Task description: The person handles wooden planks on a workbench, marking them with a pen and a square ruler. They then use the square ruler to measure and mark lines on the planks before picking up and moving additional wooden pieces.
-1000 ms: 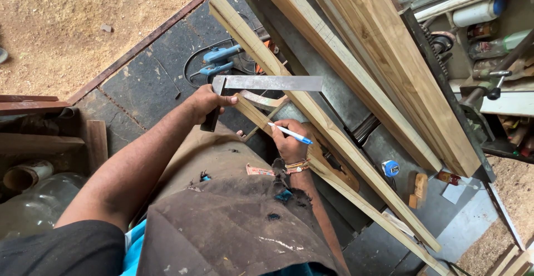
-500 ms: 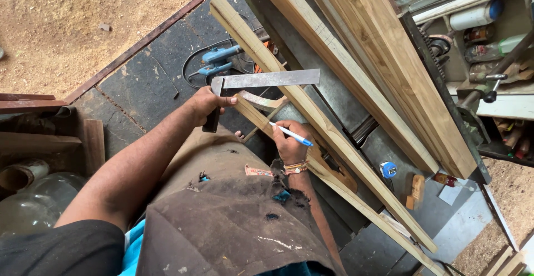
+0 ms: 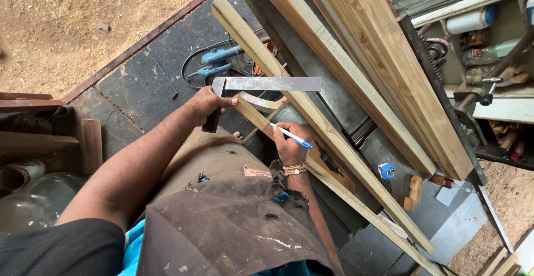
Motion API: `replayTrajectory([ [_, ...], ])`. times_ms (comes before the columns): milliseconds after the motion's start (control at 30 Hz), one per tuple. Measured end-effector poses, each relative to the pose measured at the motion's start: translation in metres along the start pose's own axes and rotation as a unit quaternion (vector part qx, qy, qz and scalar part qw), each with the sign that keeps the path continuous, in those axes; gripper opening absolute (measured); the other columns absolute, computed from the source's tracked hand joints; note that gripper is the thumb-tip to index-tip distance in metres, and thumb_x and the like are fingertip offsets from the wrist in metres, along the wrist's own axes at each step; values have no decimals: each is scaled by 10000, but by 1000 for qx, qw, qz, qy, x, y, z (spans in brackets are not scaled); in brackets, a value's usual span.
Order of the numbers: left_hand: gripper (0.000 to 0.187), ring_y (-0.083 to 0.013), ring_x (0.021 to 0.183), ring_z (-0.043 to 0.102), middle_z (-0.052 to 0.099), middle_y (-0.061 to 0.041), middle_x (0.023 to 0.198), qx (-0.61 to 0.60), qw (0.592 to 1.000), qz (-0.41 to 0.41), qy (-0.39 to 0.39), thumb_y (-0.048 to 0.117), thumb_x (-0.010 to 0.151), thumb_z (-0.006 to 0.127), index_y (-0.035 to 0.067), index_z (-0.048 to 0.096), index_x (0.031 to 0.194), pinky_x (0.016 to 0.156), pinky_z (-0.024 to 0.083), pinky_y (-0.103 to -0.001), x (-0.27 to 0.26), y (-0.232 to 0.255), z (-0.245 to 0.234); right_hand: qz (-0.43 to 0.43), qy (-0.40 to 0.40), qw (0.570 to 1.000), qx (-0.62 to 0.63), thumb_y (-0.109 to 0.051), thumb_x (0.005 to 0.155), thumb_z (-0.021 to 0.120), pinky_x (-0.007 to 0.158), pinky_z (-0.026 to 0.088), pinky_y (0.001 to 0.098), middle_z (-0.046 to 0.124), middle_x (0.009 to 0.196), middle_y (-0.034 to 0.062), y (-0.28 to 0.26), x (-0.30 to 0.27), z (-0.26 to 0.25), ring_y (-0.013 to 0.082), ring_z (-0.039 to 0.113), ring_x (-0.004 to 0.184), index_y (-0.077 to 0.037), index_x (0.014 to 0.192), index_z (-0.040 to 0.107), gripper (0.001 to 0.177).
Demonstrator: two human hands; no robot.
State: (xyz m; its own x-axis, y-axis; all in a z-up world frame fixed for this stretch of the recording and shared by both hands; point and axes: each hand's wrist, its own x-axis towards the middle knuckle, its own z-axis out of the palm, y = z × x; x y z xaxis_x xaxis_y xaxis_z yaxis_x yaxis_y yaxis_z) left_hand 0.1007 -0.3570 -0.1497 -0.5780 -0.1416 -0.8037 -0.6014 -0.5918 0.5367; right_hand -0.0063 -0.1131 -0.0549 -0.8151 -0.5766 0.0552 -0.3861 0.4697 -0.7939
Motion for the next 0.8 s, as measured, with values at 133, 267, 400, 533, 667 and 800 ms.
replayTrajectory([
  [133, 547, -144, 817, 593, 701, -67, 921, -5, 1000, 5, -8, 308, 683, 909, 58, 718, 1130, 756, 525, -358, 1, -1, 1, -5, -2, 1000, 2, -75, 827, 778, 646, 556, 287, 741, 820, 82, -3, 1, 0, 156, 700, 702, -11, 871, 743, 86],
  [267, 490, -133, 792, 621, 719, -37, 912, 17, 1000, -10, 7, 260, 687, 907, 79, 717, 1101, 730, 539, -335, -3, 10, 1, -66, -41, 997, -5, -61, 817, 761, 650, 561, 313, 739, 812, 97, -21, 18, 12, 197, 713, 703, -22, 850, 739, 56],
  [400, 415, -136, 706, 553, 679, -43, 855, 2, 1000, -3, -14, 243, 717, 914, 66, 742, 1051, 640, 499, -326, 8, -5, 1, -100, -77, 992, 1, -72, 821, 758, 665, 566, 331, 738, 816, 108, -57, 42, 35, 221, 725, 724, -28, 867, 725, 72],
  [533, 331, -115, 680, 589, 712, -19, 835, -62, 995, 30, -76, 217, 731, 893, 70, 752, 992, 592, 483, -284, 23, -14, -6, -128, -83, 988, -10, -80, 801, 767, 649, 551, 348, 725, 804, 115, -47, 47, 51, 246, 712, 713, -33, 850, 713, 87],
  [667, 334, -89, 652, 592, 712, 25, 818, -85, 989, 76, -88, 177, 706, 895, 128, 709, 979, 563, 479, -267, 14, -11, 1, -87, -74, 993, -17, -80, 791, 770, 629, 550, 349, 716, 787, 109, -49, 43, 50, 246, 707, 679, -36, 842, 713, 88],
  [800, 281, -105, 619, 554, 691, -11, 780, -59, 992, 37, -100, 192, 755, 898, 73, 755, 967, 553, 461, -269, 25, -13, -4, -110, -87, 990, -28, -74, 786, 780, 649, 552, 352, 715, 796, 113, -54, 47, 53, 257, 708, 708, -37, 841, 711, 96],
])
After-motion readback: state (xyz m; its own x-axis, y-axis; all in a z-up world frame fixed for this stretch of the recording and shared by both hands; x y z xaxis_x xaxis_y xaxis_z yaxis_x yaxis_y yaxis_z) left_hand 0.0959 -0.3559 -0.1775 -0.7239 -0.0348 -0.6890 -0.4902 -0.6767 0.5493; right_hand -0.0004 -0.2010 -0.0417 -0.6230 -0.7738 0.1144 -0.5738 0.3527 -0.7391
